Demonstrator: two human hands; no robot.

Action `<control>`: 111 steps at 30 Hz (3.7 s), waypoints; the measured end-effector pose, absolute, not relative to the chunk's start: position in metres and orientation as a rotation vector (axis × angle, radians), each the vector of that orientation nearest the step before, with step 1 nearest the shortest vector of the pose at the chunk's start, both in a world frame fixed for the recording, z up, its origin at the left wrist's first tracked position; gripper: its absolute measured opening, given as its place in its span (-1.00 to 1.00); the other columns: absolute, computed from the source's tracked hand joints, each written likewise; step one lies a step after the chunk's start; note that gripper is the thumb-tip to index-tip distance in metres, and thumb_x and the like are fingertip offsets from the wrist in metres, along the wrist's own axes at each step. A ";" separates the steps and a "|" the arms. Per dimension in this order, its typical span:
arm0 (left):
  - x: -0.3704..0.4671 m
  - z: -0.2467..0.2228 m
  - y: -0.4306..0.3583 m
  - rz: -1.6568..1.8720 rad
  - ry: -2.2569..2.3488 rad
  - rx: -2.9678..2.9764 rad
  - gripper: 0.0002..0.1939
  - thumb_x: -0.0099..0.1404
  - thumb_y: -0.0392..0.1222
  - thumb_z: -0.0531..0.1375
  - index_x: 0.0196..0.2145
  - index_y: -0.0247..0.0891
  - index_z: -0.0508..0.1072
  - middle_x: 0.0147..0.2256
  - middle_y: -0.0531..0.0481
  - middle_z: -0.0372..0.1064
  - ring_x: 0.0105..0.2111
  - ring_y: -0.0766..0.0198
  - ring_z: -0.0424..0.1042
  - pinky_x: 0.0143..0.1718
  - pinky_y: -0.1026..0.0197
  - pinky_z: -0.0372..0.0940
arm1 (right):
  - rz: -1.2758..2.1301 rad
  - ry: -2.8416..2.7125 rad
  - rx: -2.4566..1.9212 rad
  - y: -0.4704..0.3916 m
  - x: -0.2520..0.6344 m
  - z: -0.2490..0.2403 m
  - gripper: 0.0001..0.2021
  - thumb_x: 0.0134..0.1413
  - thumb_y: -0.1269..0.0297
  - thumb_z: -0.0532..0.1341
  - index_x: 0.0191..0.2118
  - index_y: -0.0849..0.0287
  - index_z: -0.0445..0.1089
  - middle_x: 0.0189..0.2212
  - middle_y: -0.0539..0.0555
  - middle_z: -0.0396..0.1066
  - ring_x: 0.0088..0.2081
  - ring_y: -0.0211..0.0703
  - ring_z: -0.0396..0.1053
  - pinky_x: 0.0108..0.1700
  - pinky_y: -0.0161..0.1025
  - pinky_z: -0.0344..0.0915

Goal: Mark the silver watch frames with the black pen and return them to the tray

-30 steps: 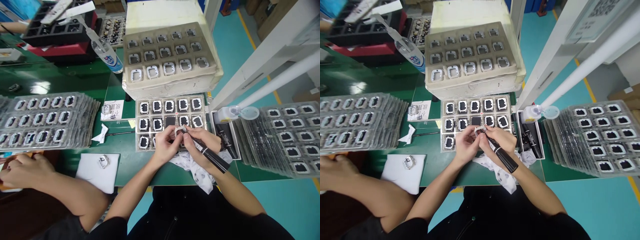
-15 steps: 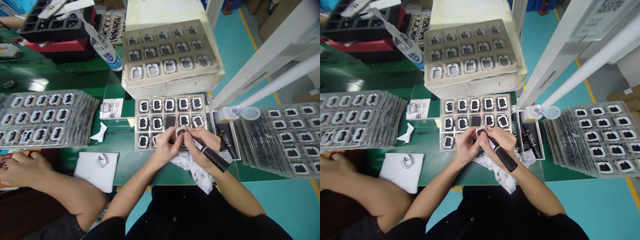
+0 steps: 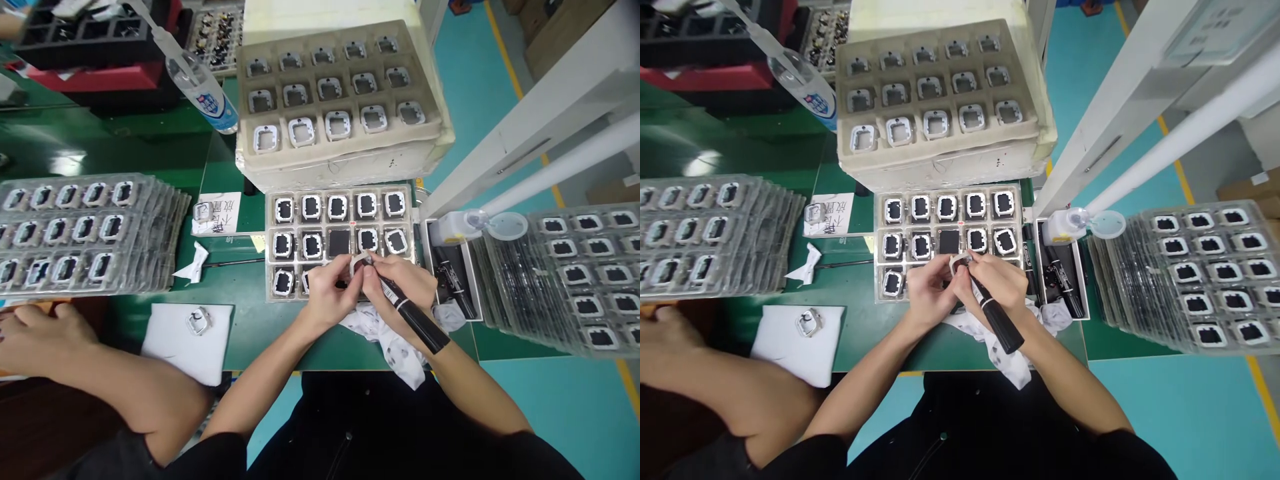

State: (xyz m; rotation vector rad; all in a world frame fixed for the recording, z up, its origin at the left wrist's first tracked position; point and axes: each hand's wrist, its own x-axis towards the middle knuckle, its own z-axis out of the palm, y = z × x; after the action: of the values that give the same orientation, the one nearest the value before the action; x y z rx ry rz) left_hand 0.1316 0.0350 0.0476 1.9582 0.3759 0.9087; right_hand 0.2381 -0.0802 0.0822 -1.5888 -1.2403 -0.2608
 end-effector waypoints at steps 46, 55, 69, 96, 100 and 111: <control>0.135 0.052 0.027 0.577 0.457 1.354 -0.75 0.42 -0.05 0.42 -0.28 -0.25 0.51 -0.53 0.10 0.44 -0.60 0.40 0.41 -0.52 0.35 0.40 | -0.149 -1.101 -1.559 -0.087 0.237 0.081 -0.77 0.28 0.51 0.38 -0.08 0.01 0.51 -0.18 0.03 0.66 -0.11 0.02 0.70 -0.05 -0.07 0.74; 0.131 0.046 0.031 0.605 0.500 1.531 -0.75 0.41 -0.03 0.41 -0.27 -0.25 0.53 -0.53 0.09 0.44 -0.58 0.37 0.41 -0.52 0.34 0.33 | -0.196 -1.117 -1.570 -0.084 0.237 0.082 -0.77 0.27 0.52 0.38 -0.09 0.02 0.51 -0.26 -0.02 0.64 -0.16 -0.01 0.70 -0.06 -0.13 0.73; 0.128 0.042 0.034 0.707 0.450 1.742 -0.84 0.48 -0.11 0.32 -0.23 -0.23 0.55 -0.53 0.11 0.41 -0.57 0.40 0.34 -0.49 0.33 0.24 | -0.165 -1.117 -1.573 -0.084 0.237 0.083 -0.80 0.29 0.53 0.37 -0.12 0.06 0.48 -0.22 0.04 0.65 -0.15 -0.06 0.69 -0.07 -0.16 0.71; 0.140 0.066 0.042 0.465 0.511 1.170 -0.52 0.28 -0.03 0.49 -0.03 -0.17 0.34 -0.49 0.17 0.52 -0.65 0.35 0.47 -0.67 0.40 0.28 | -0.121 -1.007 -1.508 -0.083 0.237 0.079 -0.84 0.30 0.47 0.38 -0.19 0.03 0.50 -0.22 0.02 0.68 -0.17 -0.08 0.70 -0.22 -0.23 0.64; 0.139 0.060 0.045 0.485 0.558 1.259 -0.57 0.32 -0.04 0.45 -0.03 -0.17 0.34 -0.46 0.15 0.51 -0.60 0.34 0.52 -0.62 0.40 0.33 | -0.143 -1.053 -1.551 -0.085 0.238 0.080 -0.85 0.29 0.48 0.38 -0.14 0.06 0.52 -0.17 0.07 0.69 -0.12 -0.04 0.71 -0.11 -0.22 0.67; 0.138 0.047 0.066 0.784 0.820 1.889 -0.66 0.35 -0.17 0.41 -0.03 -0.12 0.36 -0.30 0.19 0.37 -0.61 0.47 0.46 -0.60 0.39 0.21 | -0.093 -0.915 -1.567 -0.083 0.244 0.069 -0.93 0.38 0.31 0.35 -0.20 0.06 0.49 -0.25 0.05 0.67 -0.26 -0.06 0.68 -0.29 -0.18 0.57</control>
State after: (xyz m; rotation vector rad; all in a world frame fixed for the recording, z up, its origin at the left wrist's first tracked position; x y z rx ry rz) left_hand 0.1382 0.0659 0.0468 1.8893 0.8195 0.7845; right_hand 0.2442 -0.0827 0.0693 -1.5667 -0.9155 -0.0932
